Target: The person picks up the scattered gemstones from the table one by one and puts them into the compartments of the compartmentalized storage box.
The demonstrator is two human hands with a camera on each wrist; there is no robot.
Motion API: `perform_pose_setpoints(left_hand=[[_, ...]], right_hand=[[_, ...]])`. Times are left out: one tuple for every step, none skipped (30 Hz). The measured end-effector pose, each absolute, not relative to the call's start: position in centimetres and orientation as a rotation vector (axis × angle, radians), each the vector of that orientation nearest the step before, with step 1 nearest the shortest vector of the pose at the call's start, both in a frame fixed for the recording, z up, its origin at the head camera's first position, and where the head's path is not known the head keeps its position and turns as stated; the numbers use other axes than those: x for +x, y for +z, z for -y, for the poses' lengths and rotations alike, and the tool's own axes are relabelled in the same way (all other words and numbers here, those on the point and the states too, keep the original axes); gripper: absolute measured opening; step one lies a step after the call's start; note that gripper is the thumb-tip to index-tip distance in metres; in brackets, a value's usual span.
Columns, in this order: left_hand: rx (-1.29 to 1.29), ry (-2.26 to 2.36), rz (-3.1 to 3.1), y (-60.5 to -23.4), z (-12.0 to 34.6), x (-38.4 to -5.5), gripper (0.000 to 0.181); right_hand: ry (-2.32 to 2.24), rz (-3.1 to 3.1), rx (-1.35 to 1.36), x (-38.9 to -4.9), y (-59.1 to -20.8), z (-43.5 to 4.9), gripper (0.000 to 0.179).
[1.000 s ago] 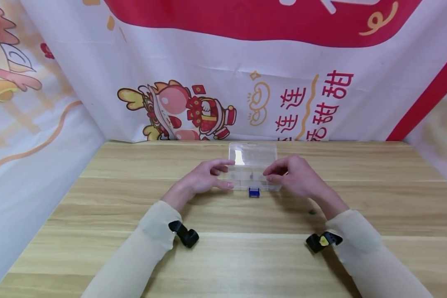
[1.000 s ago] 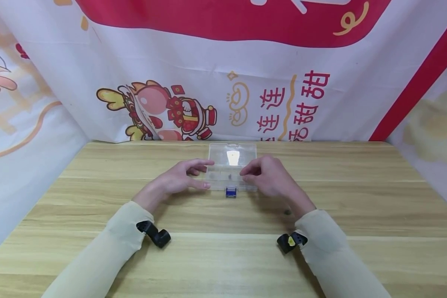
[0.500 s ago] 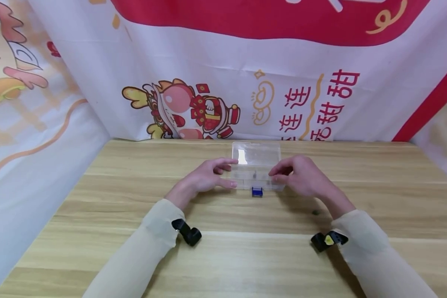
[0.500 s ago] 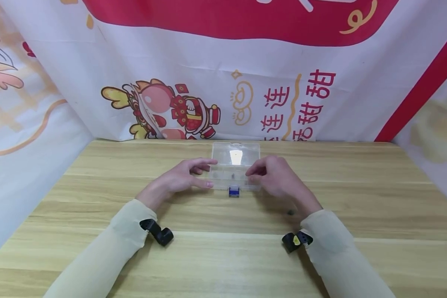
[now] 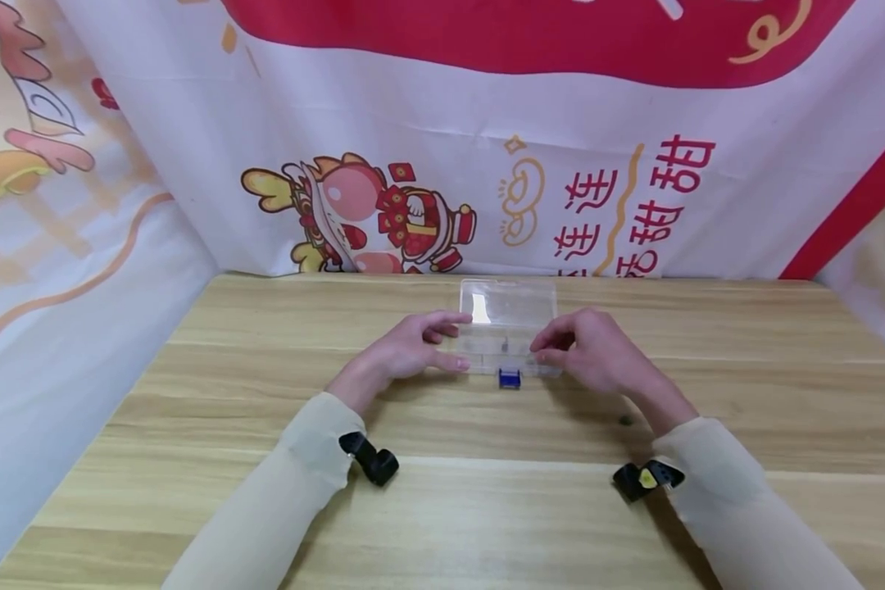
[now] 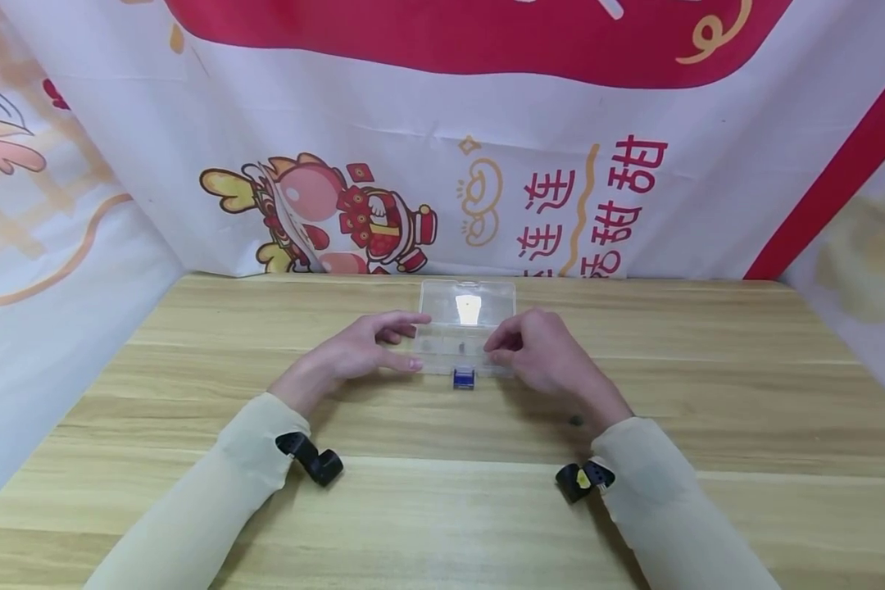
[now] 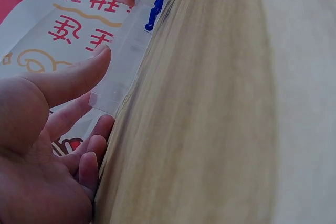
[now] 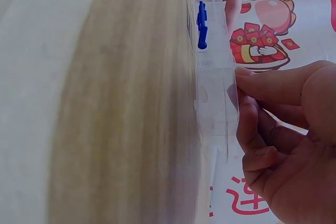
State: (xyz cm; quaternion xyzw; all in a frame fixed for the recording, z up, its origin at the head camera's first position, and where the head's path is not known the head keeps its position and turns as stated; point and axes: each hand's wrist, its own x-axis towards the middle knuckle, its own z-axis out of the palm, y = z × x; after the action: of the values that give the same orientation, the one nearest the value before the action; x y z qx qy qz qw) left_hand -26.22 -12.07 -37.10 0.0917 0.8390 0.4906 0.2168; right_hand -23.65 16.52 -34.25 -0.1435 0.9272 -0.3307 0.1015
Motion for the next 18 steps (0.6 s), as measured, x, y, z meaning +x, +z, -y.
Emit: perform_pose_setpoints(left_hand=[[0.255,1.36,-2.327,-37.05,12.11,-26.2,0.069],[0.255,1.362,-2.33,-37.02,12.14,-26.19,0.069],[0.255,1.364,-2.331,-37.0,12.17,-26.19,0.069],[0.254,1.367,-2.331,-36.99,12.18,-26.19,0.069],[0.255,1.367,-2.332,-36.99,12.2,-26.2,0.069],[0.255,1.368,-2.331,-37.0,12.21,-26.2,0.07],[0.255,1.366,-2.329,-37.04,12.21,-26.22,0.07],[0.254,1.366,-2.328,-37.06,12.2,-26.23,0.07],[0.254,1.365,-2.328,-37.09,12.19,-26.23,0.07],[0.253,1.362,-2.329,-37.11,12.18,-26.24,0.07],[0.252,1.361,-2.329,-37.12,12.17,-26.25,0.07],[0.25,1.361,-2.327,-37.13,12.15,-26.24,0.07],[0.248,1.363,-2.326,-37.15,12.13,-26.24,0.07],[0.247,1.364,-2.325,-37.16,12.11,-26.25,0.07],[0.246,1.366,-2.323,-37.18,12.1,-26.26,0.069],[0.244,1.368,-2.32,-37.21,12.09,-26.27,0.069],[0.243,1.369,-2.318,-37.23,12.08,-26.27,0.069],[0.24,1.37,-2.317,-37.26,12.08,-26.27,0.069]], right_hand=[[-0.975,-2.74,-0.422,-23.67,-34.2,-16.45,0.011],[-0.973,-2.742,-0.421,-23.69,-34.15,-16.41,0.011],[-0.97,-2.746,-0.42,-23.72,-34.11,-16.37,0.011],[-0.967,-2.748,-0.422,-23.74,-34.07,-16.34,0.011],[-0.962,-2.751,-0.421,-23.74,-34.02,-16.32,0.011],[-0.958,-2.751,-0.421,-23.73,-33.99,-16.3,0.011],[-0.951,-2.755,-0.421,-23.73,-33.98,-16.3,0.01],[-0.948,-2.755,-0.421,-23.72,-33.97,-16.3,0.01],[-0.945,-2.755,-0.42,-23.7,-33.97,-16.3,0.01],[-0.942,-2.756,-0.419,-23.69,-33.99,-16.31,0.01],[-0.939,-2.759,-0.416,-23.68,-34.02,-16.32,0.01],[-0.939,-2.76,-0.416,-23.69,-34.06,-16.34,0.01],[-0.937,-2.763,-0.416,-23.68,-34.09,-16.36,0.01],[-0.937,-2.764,-0.419,-23.67,-34.13,-16.36,0.009],[-0.936,-2.766,-0.421,-23.66,-34.17,-16.37,0.009],[-0.936,-2.767,-0.424,-23.66,-34.21,-16.39,0.009],[-0.935,-2.768,-0.424,-23.66,-34.24,-16.39,0.009],[-0.936,-2.767,-0.425,-23.66,-34.28,-16.4,0.009]])
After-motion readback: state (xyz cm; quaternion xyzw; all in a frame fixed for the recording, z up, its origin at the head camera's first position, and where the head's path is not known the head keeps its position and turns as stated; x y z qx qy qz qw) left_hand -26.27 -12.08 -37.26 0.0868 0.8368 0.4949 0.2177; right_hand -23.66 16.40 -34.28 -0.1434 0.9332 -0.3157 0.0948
